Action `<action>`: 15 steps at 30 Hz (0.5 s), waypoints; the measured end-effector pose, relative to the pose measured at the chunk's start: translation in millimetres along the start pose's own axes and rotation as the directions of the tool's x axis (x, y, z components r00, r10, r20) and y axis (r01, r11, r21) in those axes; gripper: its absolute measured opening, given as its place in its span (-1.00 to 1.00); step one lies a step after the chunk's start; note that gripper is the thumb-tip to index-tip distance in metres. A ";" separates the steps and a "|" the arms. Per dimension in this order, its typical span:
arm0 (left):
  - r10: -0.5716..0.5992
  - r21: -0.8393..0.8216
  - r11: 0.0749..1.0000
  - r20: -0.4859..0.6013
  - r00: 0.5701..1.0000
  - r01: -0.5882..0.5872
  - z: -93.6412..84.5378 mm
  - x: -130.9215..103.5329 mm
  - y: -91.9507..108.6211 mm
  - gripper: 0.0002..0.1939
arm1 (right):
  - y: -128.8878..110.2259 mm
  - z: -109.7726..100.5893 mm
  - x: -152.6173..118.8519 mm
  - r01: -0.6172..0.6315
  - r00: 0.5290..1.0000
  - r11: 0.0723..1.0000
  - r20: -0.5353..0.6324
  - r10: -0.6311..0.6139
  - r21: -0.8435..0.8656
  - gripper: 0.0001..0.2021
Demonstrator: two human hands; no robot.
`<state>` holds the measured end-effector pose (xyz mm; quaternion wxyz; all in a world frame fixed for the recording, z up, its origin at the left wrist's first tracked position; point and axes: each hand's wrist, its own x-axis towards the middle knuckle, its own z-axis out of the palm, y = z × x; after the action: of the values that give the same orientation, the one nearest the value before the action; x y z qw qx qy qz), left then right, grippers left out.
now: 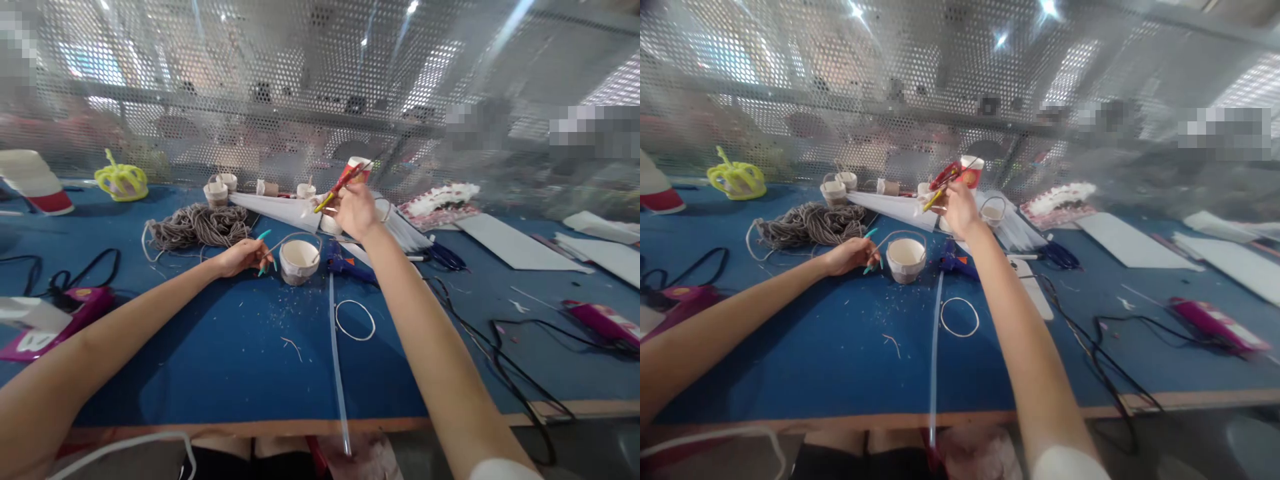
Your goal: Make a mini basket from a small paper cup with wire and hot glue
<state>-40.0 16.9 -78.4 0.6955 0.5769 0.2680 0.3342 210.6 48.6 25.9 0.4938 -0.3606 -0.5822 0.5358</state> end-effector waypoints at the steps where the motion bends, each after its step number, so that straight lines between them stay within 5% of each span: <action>1: -0.010 0.015 1.000 0.012 1.000 0.009 -0.4 0.2 0.1 -0.44 | -0.8 1.3 4.3 -0.009 1.000 1.000 -0.014 0.009 -0.003 -0.79; 7: -0.071 0.252 0.965 -0.034 0.997 0.077 -5.1 7.6 9.3 -0.66 | 7.8 6.7 9.6 -0.023 0.999 0.999 -0.029 0.022 -0.039 -0.82; 11: 0.195 0.544 0.839 -0.299 0.934 -0.002 -7.9 13.8 24.0 -0.79 | 12.8 11.6 8.2 0.036 0.998 0.998 0.056 -0.034 -0.043 -0.72; 13: 0.334 0.590 0.806 -0.370 0.867 -0.059 -7.3 14.2 33.0 -0.57 | 12.0 17.8 5.6 0.088 0.984 0.992 0.164 -0.073 -0.089 -0.63; 15: 0.355 0.540 0.834 -0.366 0.860 -0.115 -3.8 12.4 42.3 -0.33 | 8.7 26.7 1.4 0.122 0.975 0.978 0.206 -0.085 -0.171 -0.58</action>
<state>-41.7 33.6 -37.4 0.3924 0.6723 0.4238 0.4630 183.6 44.2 19.3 0.4259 -0.3185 -0.6931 0.4867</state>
